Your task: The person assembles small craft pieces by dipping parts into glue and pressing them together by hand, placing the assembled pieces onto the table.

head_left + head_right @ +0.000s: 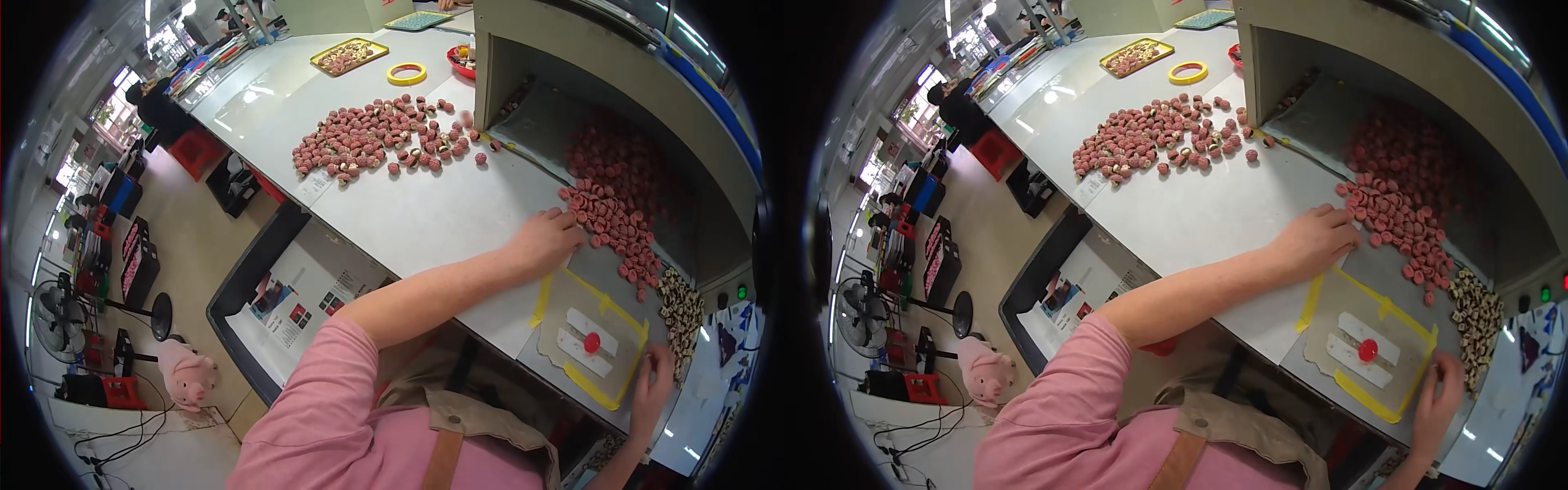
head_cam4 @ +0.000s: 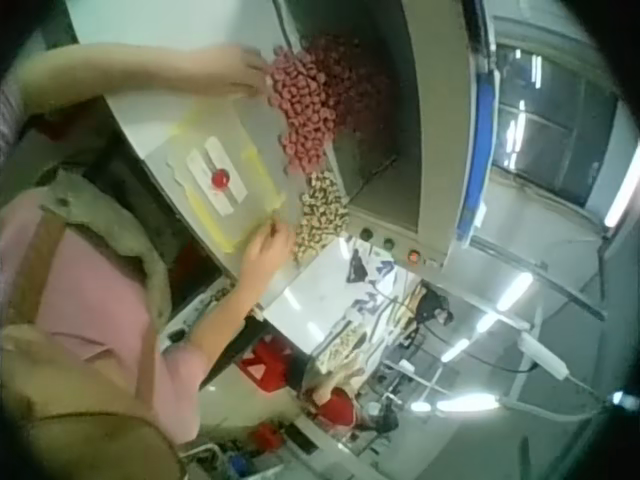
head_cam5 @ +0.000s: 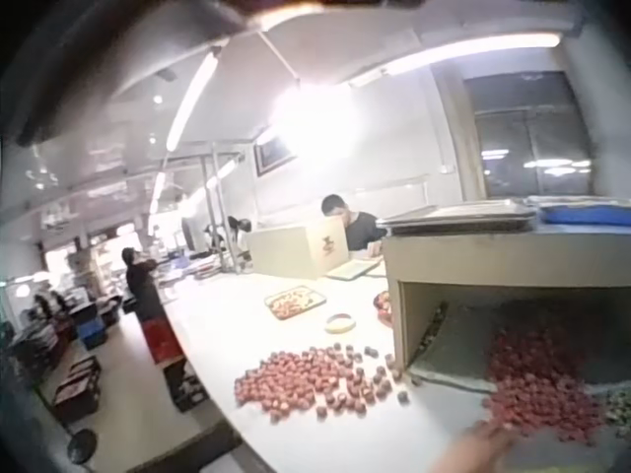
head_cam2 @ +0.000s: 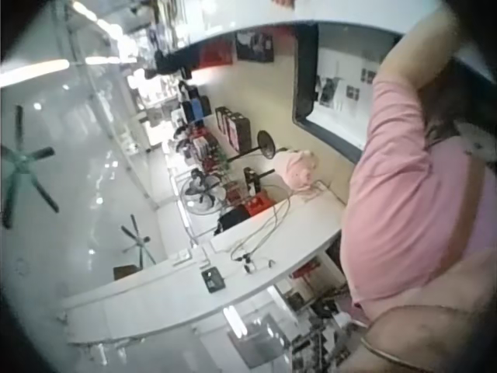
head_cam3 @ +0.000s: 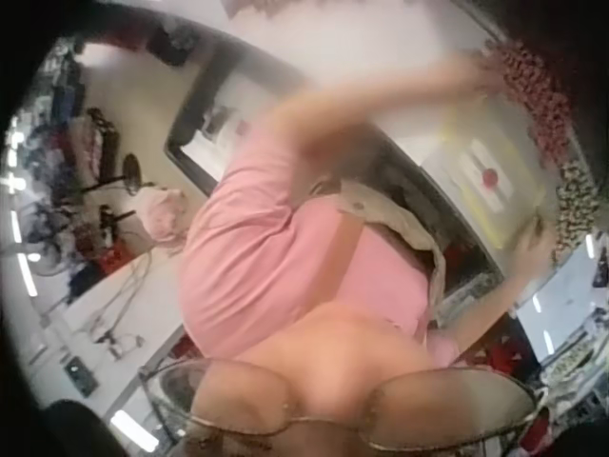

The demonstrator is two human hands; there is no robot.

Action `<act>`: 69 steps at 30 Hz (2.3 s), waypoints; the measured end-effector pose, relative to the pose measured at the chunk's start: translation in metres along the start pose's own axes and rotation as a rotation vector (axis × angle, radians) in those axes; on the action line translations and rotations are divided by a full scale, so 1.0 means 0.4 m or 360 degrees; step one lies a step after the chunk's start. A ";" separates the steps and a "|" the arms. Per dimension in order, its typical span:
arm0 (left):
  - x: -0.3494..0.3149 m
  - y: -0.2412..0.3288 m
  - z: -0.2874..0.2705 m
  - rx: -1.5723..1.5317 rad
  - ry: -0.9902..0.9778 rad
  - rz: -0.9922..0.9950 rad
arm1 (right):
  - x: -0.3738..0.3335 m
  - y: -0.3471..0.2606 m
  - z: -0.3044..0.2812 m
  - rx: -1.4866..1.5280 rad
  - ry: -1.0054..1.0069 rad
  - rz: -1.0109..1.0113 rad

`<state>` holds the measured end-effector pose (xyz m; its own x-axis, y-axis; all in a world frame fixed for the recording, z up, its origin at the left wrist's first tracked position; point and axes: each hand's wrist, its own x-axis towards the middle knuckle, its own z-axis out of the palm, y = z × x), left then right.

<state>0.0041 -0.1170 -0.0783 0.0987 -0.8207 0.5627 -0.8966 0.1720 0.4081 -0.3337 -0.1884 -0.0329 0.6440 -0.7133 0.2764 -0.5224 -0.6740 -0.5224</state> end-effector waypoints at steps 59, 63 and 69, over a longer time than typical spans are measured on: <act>-0.097 0.219 -0.056 -0.2015 0.0164 -0.0995 | -0.010 0.050 0.038 -0.0224 0.0559 -0.0031; -0.123 0.245 -0.024 -0.2097 0.0122 -0.0993 | -0.014 0.071 0.069 -0.0202 0.0500 0.0004; -0.111 0.253 -0.018 -0.2294 0.0133 -0.1147 | 0.006 0.034 0.064 -0.0108 0.0471 0.0126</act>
<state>-0.0878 -0.0591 -0.0568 0.3640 -0.9312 -0.0193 0.4705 0.1660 0.8666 -0.3250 -0.1944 -0.0599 0.4142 -0.7822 0.4653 -0.6068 -0.6184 -0.4993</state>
